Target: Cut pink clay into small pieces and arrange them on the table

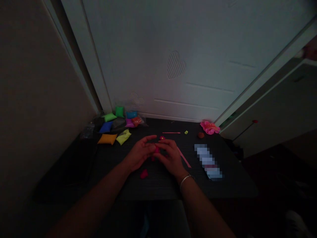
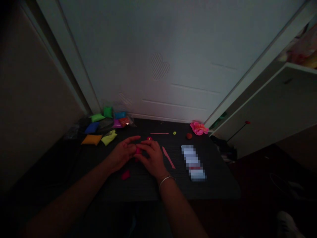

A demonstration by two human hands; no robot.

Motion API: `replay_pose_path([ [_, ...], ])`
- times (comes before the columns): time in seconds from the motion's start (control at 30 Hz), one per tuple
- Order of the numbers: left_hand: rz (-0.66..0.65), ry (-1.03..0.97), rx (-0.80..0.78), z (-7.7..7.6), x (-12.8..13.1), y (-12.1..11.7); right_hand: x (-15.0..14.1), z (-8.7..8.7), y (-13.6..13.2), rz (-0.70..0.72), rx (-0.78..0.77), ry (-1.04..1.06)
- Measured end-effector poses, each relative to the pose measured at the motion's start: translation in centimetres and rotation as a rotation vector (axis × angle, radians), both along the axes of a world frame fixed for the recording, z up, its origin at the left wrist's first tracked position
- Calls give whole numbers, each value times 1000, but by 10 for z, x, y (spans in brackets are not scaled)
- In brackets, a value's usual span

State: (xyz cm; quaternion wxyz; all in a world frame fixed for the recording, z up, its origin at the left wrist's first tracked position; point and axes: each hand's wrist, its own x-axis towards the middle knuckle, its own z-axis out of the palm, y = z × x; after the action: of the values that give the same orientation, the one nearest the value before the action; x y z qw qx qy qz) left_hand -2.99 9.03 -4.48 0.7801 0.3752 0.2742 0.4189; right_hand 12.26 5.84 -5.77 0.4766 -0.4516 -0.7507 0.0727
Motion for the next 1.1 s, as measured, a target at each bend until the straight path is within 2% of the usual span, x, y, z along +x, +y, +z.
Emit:
replay_pose_path([
  [0.2, 50, 43, 27, -2, 2, 0, -2, -4, 2, -51, 22, -67],
  [0.3, 46, -1, 29, -4, 1, 2, -1, 3, 1, -69, 11, -101],
  [0.4, 108, -40, 10, -5, -1, 5, 10, 15, -7, -157, -33, -54],
  [0.47, 183, -34, 3, -5, -2, 9, 24, 20, -16, -230, -104, -6],
  [0.53, 264, -13, -11, -5, -2, 12, 39, 20, -26, -274, -244, 8],
  [0.63, 330, 14, -31, -5, -2, 15, 54, 14, -39, -283, -467, -89],
  [0.7, 335, 32, -30, -5, -2, 15, 57, 9, -43, -288, -522, -181],
  [0.9, 342, 76, -19, -7, -3, 16, 52, 6, -36, -314, -445, -362],
  [1.1, 328, 90, -27, -10, -3, 19, 55, -1, -31, -295, -482, -423],
])
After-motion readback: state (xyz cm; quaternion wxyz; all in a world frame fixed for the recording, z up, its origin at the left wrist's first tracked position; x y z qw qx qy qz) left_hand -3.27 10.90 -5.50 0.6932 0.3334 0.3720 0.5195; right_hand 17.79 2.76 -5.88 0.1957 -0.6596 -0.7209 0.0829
